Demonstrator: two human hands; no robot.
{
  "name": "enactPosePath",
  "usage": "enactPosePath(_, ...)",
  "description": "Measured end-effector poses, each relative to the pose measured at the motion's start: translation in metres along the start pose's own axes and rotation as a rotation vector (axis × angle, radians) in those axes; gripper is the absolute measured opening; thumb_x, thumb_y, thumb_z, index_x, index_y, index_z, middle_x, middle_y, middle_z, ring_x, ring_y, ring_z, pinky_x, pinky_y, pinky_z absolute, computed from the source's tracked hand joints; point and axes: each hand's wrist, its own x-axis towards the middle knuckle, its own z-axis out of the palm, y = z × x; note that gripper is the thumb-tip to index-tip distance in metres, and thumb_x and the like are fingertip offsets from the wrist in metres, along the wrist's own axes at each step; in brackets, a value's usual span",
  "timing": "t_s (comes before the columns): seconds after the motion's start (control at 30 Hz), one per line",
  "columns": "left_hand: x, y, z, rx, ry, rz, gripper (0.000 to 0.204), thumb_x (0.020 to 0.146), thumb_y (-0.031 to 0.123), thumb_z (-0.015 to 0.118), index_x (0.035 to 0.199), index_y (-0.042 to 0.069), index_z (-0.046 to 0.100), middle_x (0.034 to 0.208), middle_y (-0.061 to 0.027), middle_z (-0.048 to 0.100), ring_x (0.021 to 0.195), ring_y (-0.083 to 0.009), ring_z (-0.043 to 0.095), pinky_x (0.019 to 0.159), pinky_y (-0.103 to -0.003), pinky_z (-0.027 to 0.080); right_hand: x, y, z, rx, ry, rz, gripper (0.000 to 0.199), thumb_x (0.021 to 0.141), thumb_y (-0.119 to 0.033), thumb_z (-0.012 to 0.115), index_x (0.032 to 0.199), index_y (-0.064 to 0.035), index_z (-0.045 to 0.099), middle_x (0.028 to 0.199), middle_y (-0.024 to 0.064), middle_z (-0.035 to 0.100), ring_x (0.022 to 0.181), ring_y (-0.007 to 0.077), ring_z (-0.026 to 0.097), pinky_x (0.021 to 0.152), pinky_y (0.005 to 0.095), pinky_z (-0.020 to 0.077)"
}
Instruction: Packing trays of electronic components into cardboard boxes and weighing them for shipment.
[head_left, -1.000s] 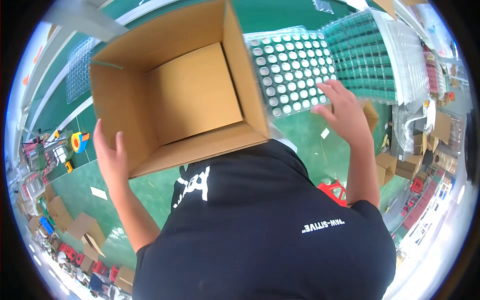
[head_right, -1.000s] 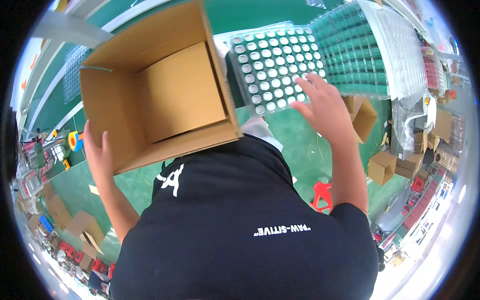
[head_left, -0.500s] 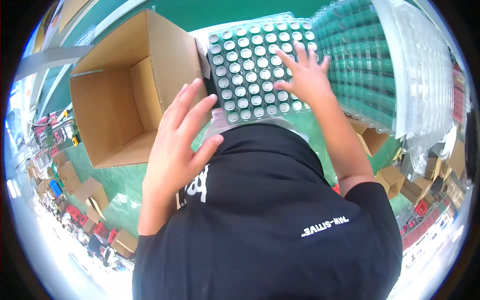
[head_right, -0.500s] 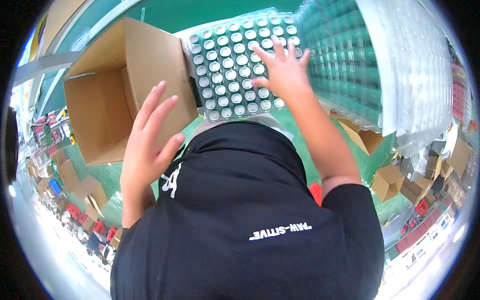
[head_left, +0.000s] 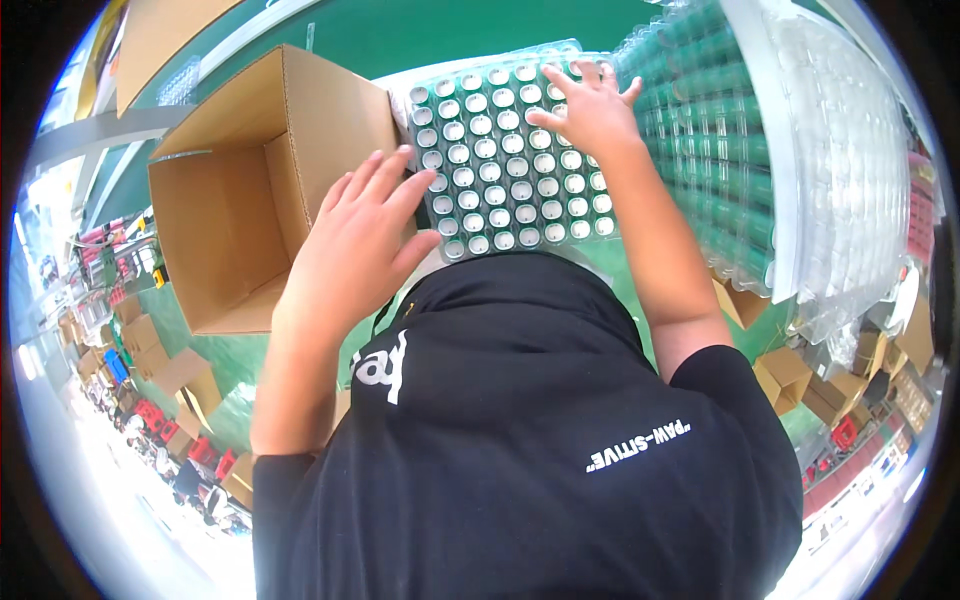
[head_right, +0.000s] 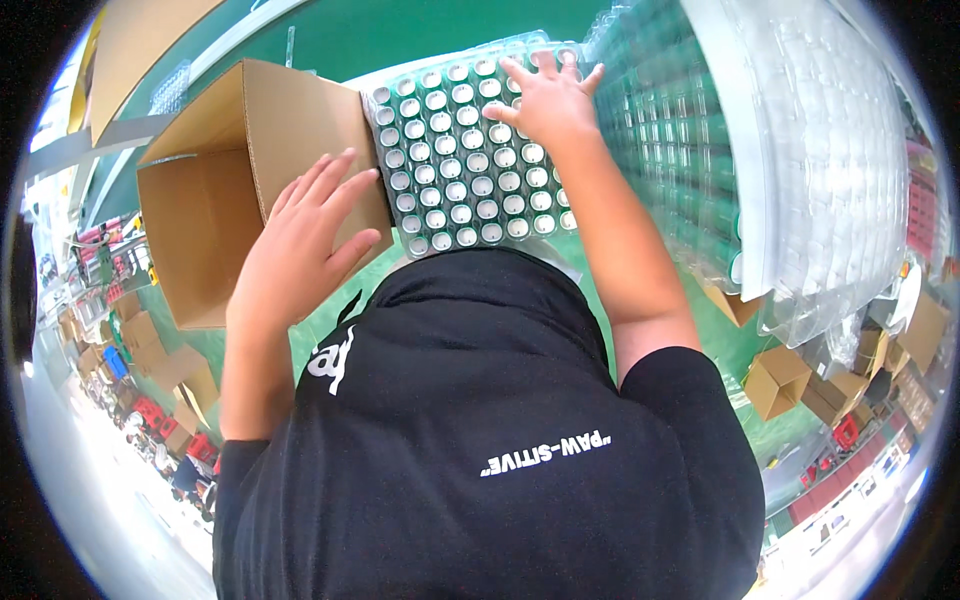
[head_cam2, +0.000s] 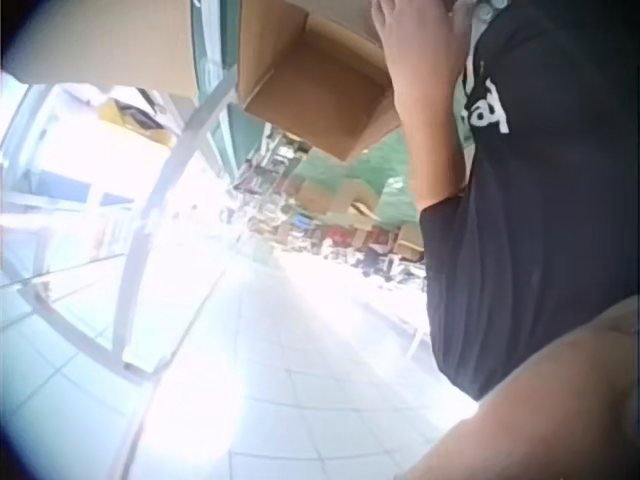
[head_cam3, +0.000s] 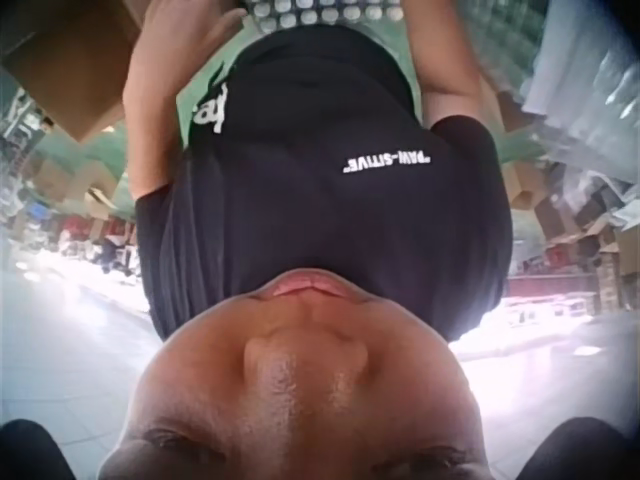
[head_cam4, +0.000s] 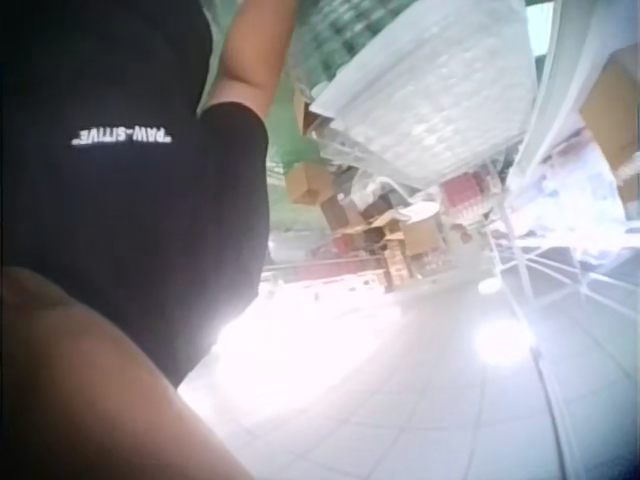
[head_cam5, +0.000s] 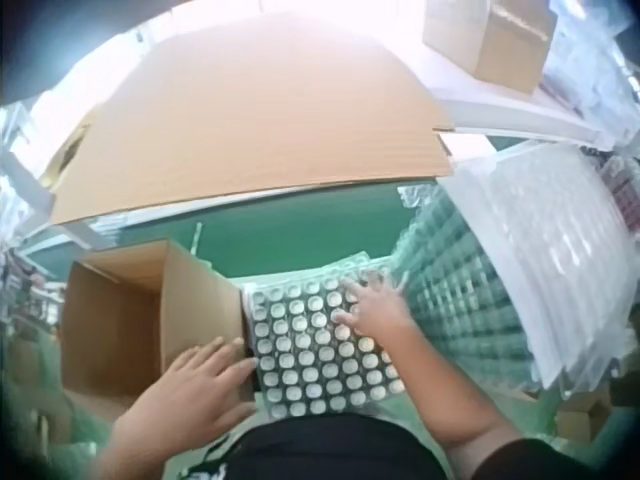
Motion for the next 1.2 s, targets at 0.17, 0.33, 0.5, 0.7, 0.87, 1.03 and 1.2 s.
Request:
enactPosePath(0.17,0.082,-0.004,0.016,-0.140,-0.131,-0.015,0.056,0.099,0.038,0.064,0.145,0.007,0.056,0.152,-0.0179,0.054,0.135,-0.0393,0.055,0.112,-0.048,0.045,0.012,0.007,0.003,-0.034,0.007,-0.106,0.077,0.089,-0.074,0.063,0.151,-0.0291,0.055,0.153,0.0089,0.052,0.146,0.0412,0.041,0.118,0.0752,0.0224)
enactPosePath(0.33,0.178,-0.023,0.105,-0.023,-0.009,-0.305,0.058,0.098,0.045,0.063,0.143,0.009,0.057,0.143,-0.0186,0.059,0.129,-0.0366,0.060,0.108,-0.049,0.048,0.019,-0.001,0.018,0.074,0.086,-0.011,0.073,0.086,-0.071,0.067,0.144,-0.0265,0.061,0.148,0.0118,0.054,0.142,0.0433,0.041,0.117,0.0678,0.0236)
enactPosePath(0.5,0.181,-0.029,0.151,0.177,0.249,-0.303,0.055,0.097,0.051,0.064,0.142,0.020,0.059,0.141,-0.0134,0.054,0.129,-0.0341,0.055,0.102,-0.058,0.046,0.031,0.010,0.033,0.084,0.210,-0.110,0.065,0.087,-0.069,0.065,0.138,-0.0284,0.065,0.136,0.0113,0.057,0.132,0.0396,0.045,0.112,0.0601,0.0288)
enactPosePath(0.7,0.176,-0.033,0.164,0.214,0.319,-0.310,0.063,0.093,0.059,0.065,0.144,0.024,0.056,0.144,-0.0117,0.052,0.132,-0.0330,0.051,0.102,-0.061,0.044,0.017,0.010,0.036,0.087,0.246,-0.074,0.066,0.086,-0.068,0.066,0.139,-0.0284,0.064,0.138,0.0104,0.056,0.137,0.0379,0.043,0.114,0.0665,0.0275)
enactPosePath(0.87,0.171,-0.023,0.170,0.172,0.362,-0.360,0.076,0.089,0.069,0.064,0.150,0.025,0.052,0.150,-0.0106,0.050,0.138,-0.0368,0.044,0.106,-0.064,0.039,0.008,0.010,0.036,0.074,0.251,-0.058,0.070,0.085,-0.066,0.070,0.144,-0.0298,0.061,0.142,0.0096,0.054,0.140,0.0375,0.042,0.113,0.0692,0.0290)
enactPosePath(1.03,0.173,-0.016,0.150,0.121,0.192,-0.408,0.086,0.087,0.076,0.062,0.156,0.026,0.045,0.154,-0.0087,0.047,0.140,-0.0420,0.041,0.108,-0.068,0.038,0.010,0.013,0.033,0.087,0.200,-0.056,0.073,0.084,-0.067,0.070,0.147,-0.0313,0.058,0.147,0.0090,0.052,0.141,0.0377,0.041,0.113,0.0713,0.0277)
enactPosePath(1.2,0.173,-0.020,0.148,0.100,0.183,-0.411,0.091,0.085,0.080,0.061,0.157,0.027,0.045,0.153,-0.0082,0.048,0.142,-0.0457,0.042,0.110,-0.069,0.037,0.009,0.004,0.027,0.034,0.178,-0.028,0.074,0.084,-0.068,0.070,0.147,-0.0309,0.057,0.149,0.0105,0.050,0.141,0.0380,0.041,0.113,0.0671,0.0286)
